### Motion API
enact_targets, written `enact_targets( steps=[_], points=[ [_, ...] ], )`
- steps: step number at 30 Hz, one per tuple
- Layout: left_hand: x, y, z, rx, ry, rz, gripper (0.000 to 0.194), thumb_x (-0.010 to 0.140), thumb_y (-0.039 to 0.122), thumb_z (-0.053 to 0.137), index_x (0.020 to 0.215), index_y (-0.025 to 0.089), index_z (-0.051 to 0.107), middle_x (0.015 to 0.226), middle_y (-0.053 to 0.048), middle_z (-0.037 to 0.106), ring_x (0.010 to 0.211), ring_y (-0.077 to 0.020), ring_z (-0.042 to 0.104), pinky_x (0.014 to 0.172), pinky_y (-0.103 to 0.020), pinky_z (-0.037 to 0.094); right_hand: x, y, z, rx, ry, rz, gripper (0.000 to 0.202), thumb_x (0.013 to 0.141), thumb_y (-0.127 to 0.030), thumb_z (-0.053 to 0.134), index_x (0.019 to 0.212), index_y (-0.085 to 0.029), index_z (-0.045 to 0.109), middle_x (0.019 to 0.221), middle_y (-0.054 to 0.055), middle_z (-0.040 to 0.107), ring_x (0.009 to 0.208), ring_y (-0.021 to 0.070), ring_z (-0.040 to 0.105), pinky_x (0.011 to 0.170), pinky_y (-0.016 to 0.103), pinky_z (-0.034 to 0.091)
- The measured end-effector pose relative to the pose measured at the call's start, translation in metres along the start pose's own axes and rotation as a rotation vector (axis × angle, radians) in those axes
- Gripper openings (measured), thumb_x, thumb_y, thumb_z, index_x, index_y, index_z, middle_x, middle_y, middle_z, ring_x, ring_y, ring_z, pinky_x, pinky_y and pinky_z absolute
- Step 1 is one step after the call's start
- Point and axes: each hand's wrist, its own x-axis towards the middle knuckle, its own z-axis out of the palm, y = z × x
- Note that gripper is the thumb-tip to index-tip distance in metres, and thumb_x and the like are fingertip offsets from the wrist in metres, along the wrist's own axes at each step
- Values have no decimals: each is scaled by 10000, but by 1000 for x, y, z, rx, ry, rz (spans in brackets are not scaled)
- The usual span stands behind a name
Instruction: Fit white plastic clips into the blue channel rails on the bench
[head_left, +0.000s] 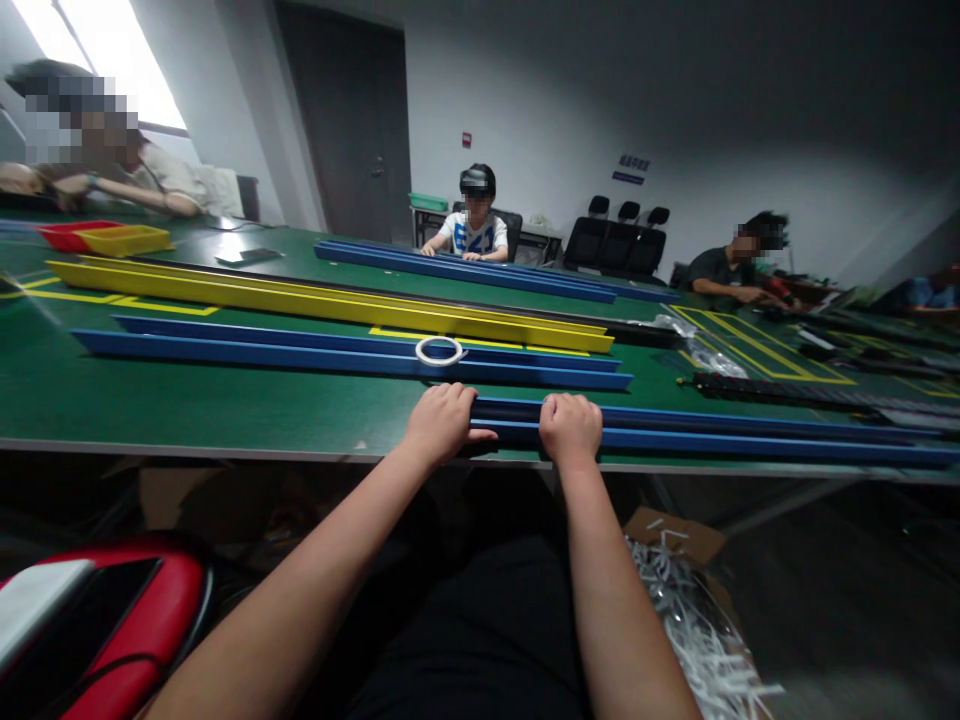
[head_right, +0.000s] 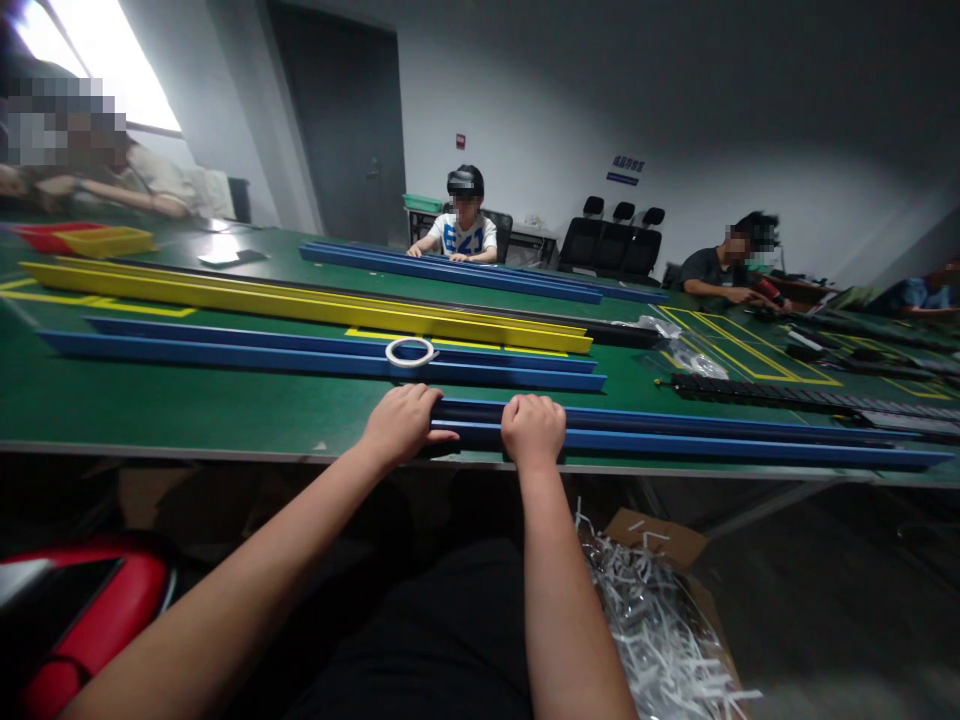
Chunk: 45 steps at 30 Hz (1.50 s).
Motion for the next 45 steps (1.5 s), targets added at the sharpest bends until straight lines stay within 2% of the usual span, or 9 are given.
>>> enact_targets(
  steps=[8,15,20,23,26,30,36,41,45],
  points=[
    [-3,3,2,-17,15,-38,730,762,740,542,1176,140,576,1062,-158,658,998,-300,609,887,-402,419,-5,2,-3,60,-36,-40,301,942,-267,406,943,-204,700,934,78,702,911,226,555,842,358,306],
    [-2,5,0,34,-1,-61,707,725,763,556,1042,135,626,899,-152,647,896,-314,609,815,-417,423,-6,3,-6,92,-46,-38,274,932,-278,423,950,-198,685,948,87,694,939,234,548,877,367,299],
    [-10,10,-3,35,58,-59,662,726,658,647,1139,143,599,1021,-175,633,966,-333,575,882,-445,408,-11,-1,-9,123,31,25,238,889,-267,470,994,-201,673,996,84,683,978,246,531,917,386,293],
    [-16,14,-6,4,72,-60,690,717,603,687,1214,139,565,1109,-182,621,1028,-342,550,945,-459,390,-10,0,-14,138,23,57,224,895,-268,461,959,-213,669,993,75,683,979,244,536,932,396,288],
    [-20,17,-7,-29,92,-73,644,740,527,694,1242,152,545,1157,-178,613,1078,-341,529,985,-469,375,-5,7,-20,176,-75,12,207,909,-317,476,933,-230,662,966,58,684,947,226,559,927,394,296],
    [-22,19,-7,-48,111,-94,565,774,443,676,1245,164,538,1158,-170,616,1081,-332,529,994,-470,376,0,18,-26,231,-207,-127,218,878,-398,576,1023,-256,658,1029,44,684,983,221,575,954,408,297],
    [-24,19,-7,-52,113,-94,529,792,407,652,1242,150,541,1173,-166,611,1093,-330,521,1026,-464,360,0,6,-38,263,-130,-134,144,897,-353,581,882,-236,663,951,52,673,952,210,561,830,324,390],
    [-22,17,-7,-55,99,-94,487,801,367,632,1244,183,546,1166,-155,616,1081,-332,533,1004,-473,371,0,-11,-47,357,-363,-352,192,907,-411,588,927,-268,714,923,18,709,880,177,599,791,288,427],
    [-22,18,-7,-55,99,-94,482,802,359,626,1243,180,549,1163,-155,616,1079,-334,535,1002,-469,371,-2,-14,-44,405,-518,-393,223,910,-415,582,989,-282,742,970,10,735,875,169,647,771,267,451]
  ],
)
